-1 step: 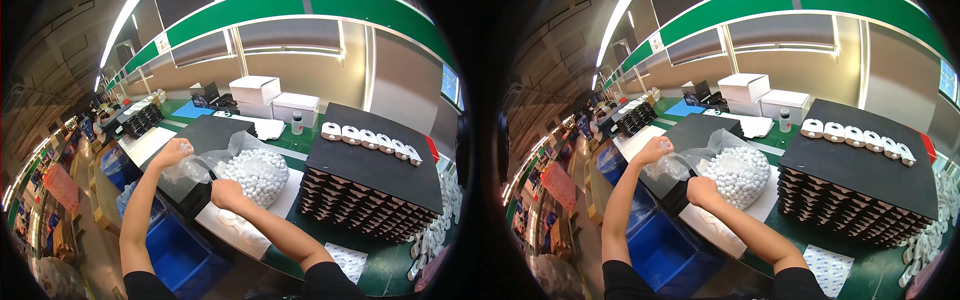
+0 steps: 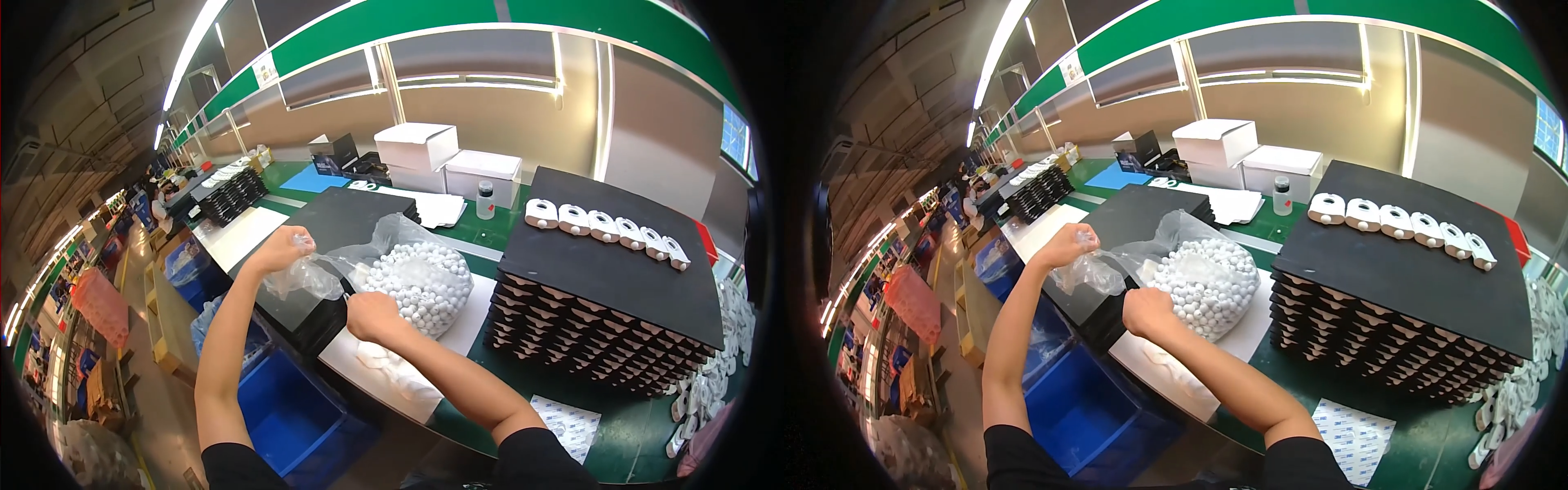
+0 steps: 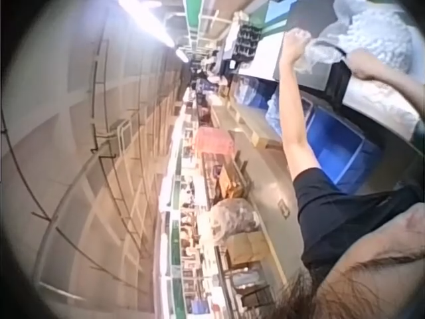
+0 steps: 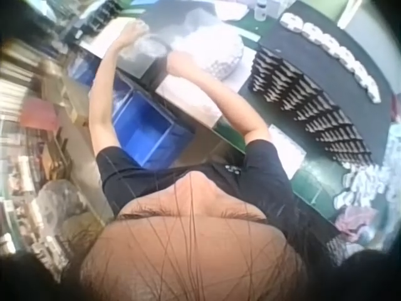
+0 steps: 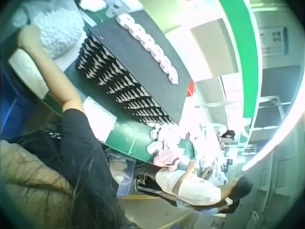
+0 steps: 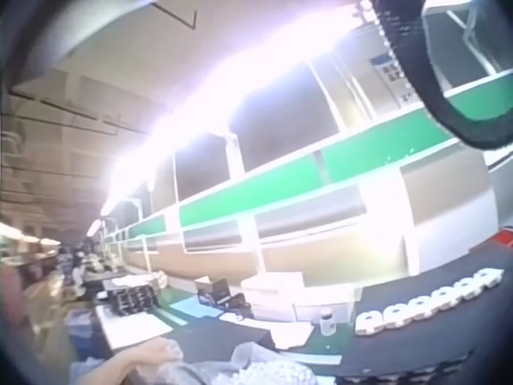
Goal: Assembling and packaging small lighting components into plastic bags at a factory workbench.
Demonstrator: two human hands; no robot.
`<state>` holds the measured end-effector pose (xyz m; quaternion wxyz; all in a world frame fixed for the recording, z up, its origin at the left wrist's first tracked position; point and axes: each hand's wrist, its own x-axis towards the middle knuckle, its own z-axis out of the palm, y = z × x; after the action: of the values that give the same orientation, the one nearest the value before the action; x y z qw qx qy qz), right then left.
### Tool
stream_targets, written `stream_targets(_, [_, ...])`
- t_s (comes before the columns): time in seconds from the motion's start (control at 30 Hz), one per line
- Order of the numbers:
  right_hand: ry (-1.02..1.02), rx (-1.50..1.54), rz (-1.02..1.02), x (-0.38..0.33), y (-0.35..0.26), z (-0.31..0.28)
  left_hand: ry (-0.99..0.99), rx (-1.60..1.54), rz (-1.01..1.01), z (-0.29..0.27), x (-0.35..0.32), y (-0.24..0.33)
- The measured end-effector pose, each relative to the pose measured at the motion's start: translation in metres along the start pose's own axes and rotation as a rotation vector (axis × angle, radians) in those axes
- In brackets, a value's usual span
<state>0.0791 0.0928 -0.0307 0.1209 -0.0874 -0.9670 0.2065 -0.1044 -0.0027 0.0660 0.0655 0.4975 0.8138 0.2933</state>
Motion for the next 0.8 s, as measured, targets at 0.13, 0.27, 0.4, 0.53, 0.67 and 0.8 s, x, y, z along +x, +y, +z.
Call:
stream_targets(0.13, [0.312,0.117,0.012,0.002,-0.014,-0.023,-0.076,-0.045,0.012,-0.007,-0.005,0.004])
stream_targets(0.27, [0.381,0.190,0.101,0.027,-0.018,-0.014,-0.106,0.009,0.000,-0.007,-0.002,0.005])
stream_targets(0.4, [-0.178,0.017,0.073,0.009,-0.015,-0.016,-0.162,0.100,0.025,-0.010,-0.011,0.009])
stream_targets(0.53, [-0.181,-0.017,0.026,-0.009,-0.011,-0.031,-0.093,0.096,0.120,-0.004,-0.014,0.003])
stream_targets(0.67, [0.241,0.206,0.042,0.013,-0.010,-0.010,-0.081,0.344,0.083,0.005,-0.012,-0.002])
stream_targets(0.8, [0.352,0.357,0.080,0.033,-0.015,0.027,-0.075,0.528,-0.081,0.009,-0.014,0.010])
